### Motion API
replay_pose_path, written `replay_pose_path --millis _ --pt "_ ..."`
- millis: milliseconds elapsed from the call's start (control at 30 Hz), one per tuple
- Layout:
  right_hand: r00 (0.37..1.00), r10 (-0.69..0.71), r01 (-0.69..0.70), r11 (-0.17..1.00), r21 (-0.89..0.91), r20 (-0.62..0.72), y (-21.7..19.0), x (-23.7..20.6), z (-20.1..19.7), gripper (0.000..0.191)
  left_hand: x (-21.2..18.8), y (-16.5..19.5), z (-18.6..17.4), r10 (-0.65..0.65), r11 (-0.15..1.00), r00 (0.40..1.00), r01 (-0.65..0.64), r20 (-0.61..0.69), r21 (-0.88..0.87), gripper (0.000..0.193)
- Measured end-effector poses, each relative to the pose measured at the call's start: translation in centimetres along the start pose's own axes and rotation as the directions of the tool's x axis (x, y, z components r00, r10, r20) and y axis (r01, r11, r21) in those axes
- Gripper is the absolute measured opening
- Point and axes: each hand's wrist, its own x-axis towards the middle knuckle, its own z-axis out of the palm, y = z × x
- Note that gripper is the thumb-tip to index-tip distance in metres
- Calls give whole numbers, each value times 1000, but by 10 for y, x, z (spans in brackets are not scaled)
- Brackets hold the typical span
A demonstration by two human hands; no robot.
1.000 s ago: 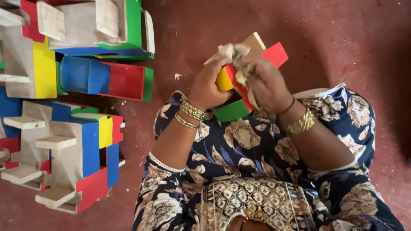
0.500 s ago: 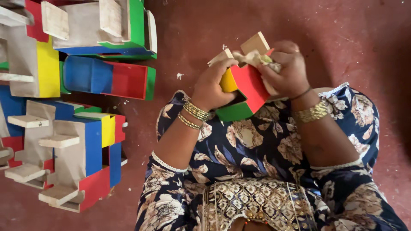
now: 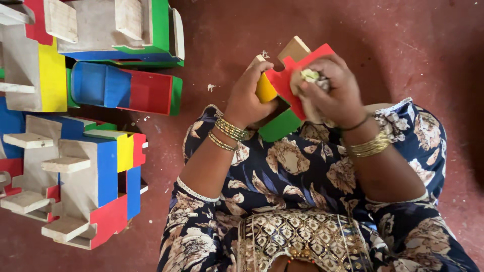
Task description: The person sits on the floor and wipes painted wooden toy pieces with a cloth, turning each piece to clean its colored surfaces and inner compartments, then sets pieces aside with others on the floor.
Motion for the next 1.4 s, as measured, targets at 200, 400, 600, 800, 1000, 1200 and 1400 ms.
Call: replay_pose_path --millis 200,400,600,800,1000,1200,1400 --pt "941 -330 337 934 -114 82 -40 0 26 46 1 5 -4 -62 996 986 70 155 -50 73" --pt "974 -204 215 970 -116 99 -21 5 29 23 1 6 -4 39 999 997 -41 72 21 68" --pt "978 -187 210 833 -512 96 106 13 32 10 1 2 -8 13 1000 994 -14 110 13 60" --pt "868 461 -486 710 -509 -186 212 10 16 30 4 -20 8 -26 1000 993 26 -112 -4 60" --pt "810 527 -570 602 -560 -257 181 9 17 27 3 -50 9 -90 989 990 101 -111 104 54" --pt "897 430 -387 875 291 -103 67 6 7 14 2 -48 11 -64 998 995 66 -76 22 60" --pt "984 -150 147 988 41 91 -14 4 33 27 4 -36 6 -79 996 997 80 23 -36 60"
